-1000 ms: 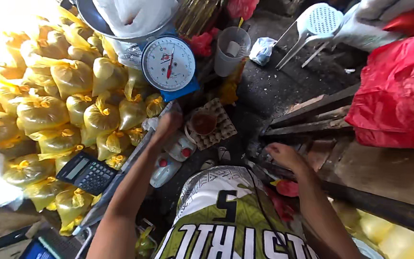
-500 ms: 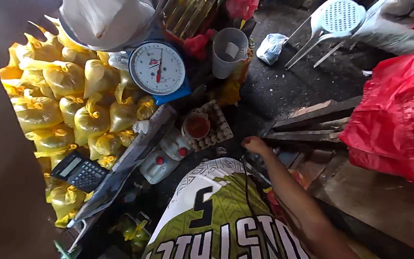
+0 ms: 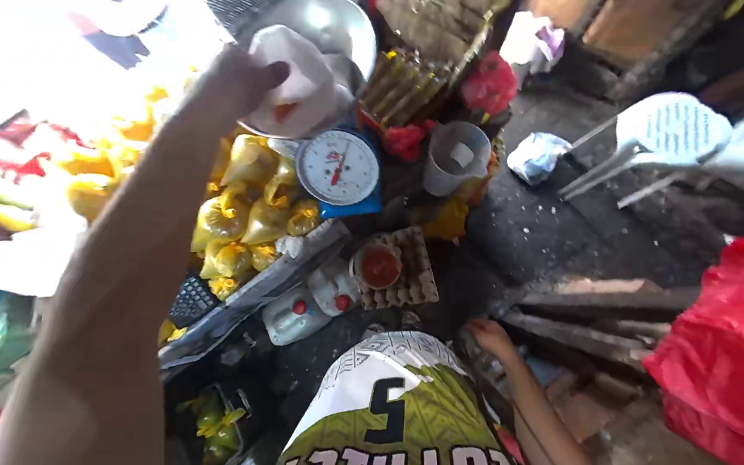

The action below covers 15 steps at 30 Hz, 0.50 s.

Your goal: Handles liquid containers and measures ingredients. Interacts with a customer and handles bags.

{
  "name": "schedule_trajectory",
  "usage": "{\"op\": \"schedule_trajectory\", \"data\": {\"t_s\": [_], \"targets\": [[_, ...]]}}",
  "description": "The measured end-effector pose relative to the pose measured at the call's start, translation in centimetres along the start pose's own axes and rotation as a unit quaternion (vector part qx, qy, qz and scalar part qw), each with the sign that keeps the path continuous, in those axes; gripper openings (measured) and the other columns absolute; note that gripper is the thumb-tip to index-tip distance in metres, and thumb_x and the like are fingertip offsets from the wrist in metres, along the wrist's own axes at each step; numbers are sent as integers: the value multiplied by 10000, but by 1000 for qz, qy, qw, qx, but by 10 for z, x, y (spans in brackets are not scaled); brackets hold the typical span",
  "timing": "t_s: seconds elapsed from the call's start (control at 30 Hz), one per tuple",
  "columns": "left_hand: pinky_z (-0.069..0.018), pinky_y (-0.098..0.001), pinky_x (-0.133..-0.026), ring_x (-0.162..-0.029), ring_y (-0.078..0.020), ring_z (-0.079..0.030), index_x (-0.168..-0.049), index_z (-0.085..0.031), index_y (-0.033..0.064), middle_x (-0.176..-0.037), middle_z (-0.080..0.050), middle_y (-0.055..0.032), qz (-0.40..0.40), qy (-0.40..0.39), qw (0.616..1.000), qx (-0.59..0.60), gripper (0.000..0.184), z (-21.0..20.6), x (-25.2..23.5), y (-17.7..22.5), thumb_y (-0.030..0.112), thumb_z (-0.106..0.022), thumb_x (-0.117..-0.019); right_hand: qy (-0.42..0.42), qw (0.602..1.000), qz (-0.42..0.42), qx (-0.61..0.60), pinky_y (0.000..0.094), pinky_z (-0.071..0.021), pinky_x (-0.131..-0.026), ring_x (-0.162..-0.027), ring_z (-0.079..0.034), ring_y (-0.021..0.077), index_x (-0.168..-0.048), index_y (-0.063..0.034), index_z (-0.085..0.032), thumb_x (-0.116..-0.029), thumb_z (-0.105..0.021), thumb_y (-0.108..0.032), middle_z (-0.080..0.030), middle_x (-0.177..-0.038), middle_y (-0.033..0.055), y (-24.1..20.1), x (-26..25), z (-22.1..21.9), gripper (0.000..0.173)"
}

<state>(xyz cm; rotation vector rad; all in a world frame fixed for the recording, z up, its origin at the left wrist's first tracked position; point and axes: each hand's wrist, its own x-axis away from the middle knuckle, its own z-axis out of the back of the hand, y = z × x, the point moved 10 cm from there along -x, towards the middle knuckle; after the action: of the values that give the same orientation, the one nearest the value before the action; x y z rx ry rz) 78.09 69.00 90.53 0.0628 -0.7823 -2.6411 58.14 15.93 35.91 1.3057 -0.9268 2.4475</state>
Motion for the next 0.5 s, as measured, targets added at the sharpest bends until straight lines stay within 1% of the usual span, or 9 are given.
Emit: {"op": "schedule_trajectory", "data": {"t_s": [0.07, 0.13, 0.17, 0.23, 0.27, 0.3, 0.37, 0.43, 0.5], "targets": [[-533, -562, -882, -988, -299, -668, -1146, -646, -4, -1069, -672, -190, -25, 41, 998, -51, 514, 11, -9, 13, 486, -585, -1003, 12, 1000, 15, -12, 604, -528, -961, -1086, -684, 375, -1236, -58, -708, -1032, -612, -312, -702, -1183, 226, -5, 0, 10, 339], [-487, -639, -937, -1075, -375, -653, -1122, -668, 11, -1108, -676, -214, -72, 62, 988, -120, 465, 27, -12, 35, 448, -532, -1039, 24, 999, 46, 4, 611, -514, -993, -1129, -672, 376, -1245, -60, -704, -1037, -602, -305, -699, -1204, 224, -19, 0, 23, 337], [-484, -643, -945, -1089, -377, -650, -1117, -673, 26, -1114, -678, -206, -94, 66, 983, -141, 441, 36, -11, 46, 435, -525, -1044, 30, 998, 62, 12, 612, -506, -1007, -1147, -665, 378, -1245, -57, -705, -1035, -606, -296, -698, -1211, 224, -31, 1, 29, 333], [-501, -588, -956, -1085, -321, -658, -1141, -689, 47, -1127, -689, -168, -109, 69, 985, -117, 399, 55, -6, 61, 405, -545, -1040, 32, 995, 93, 25, 596, -505, -1014, -1157, -661, 367, -1250, -45, -698, -1038, -606, -274, -693, -1219, 224, -60, 8, 40, 326], [-519, -531, -911, -1014, -275, -664, -1118, -692, 35, -1078, -689, -153, -113, 72, 988, -71, 369, 66, 1, 67, 373, -569, -1039, 27, 994, 103, 35, 585, -495, -1035, -1181, -649, 365, -1261, -41, -692, -1045, -598, -272, -683, -1244, 223, -75, 12, 44, 330], [-544, -431, -829, -900, -193, -653, -1078, -688, 36, -994, -676, -106, -118, 77, 990, -1, 317, 78, 8, 71, 336, -595, -1033, 25, 992, 113, 43, 572, -505, -1035, -1176, -657, 355, -1274, -46, -687, -1050, -590, -282, -684, -1251, 214, -89, 14, 47, 340], [-578, -319, -729, -779, -108, -657, -1064, -680, 46, -903, -677, -42, -121, 89, 974, 172, 220, 101, 32, 78, 256, -635, -1017, 36, 988, 144, 32, 535, -572, -934, -1034, -712, 324, -1262, -44, -688, -1057, -578, -272, -712, -1169, 196, -124, 22, 56, 326], [-580, -299, -741, -804, -99, -657, -1110, -664, 49, -923, -679, -28, -141, 117, 930, 319, 186, 119, 70, 81, 209, -637, -1017, 48, 982, 184, 17, 495, -598, -861, -916, -735, 283, -1232, -47, -704, -1065, -558, -237, -740, -1062, 164, -167, 39, 62, 292], [-592, -341, -806, -890, -129, -673, -1182, -657, 51, -997, -694, -48, -159, 151, 886, 408, 227, 124, 116, 73, 211, -623, -1023, 57, 966, 251, 16, 468, -606, -793, -802, -725, 247, -1173, -43, -725, -1070, -528, -206, -742, -917, 130, -223, 66, 63, 276]]}}
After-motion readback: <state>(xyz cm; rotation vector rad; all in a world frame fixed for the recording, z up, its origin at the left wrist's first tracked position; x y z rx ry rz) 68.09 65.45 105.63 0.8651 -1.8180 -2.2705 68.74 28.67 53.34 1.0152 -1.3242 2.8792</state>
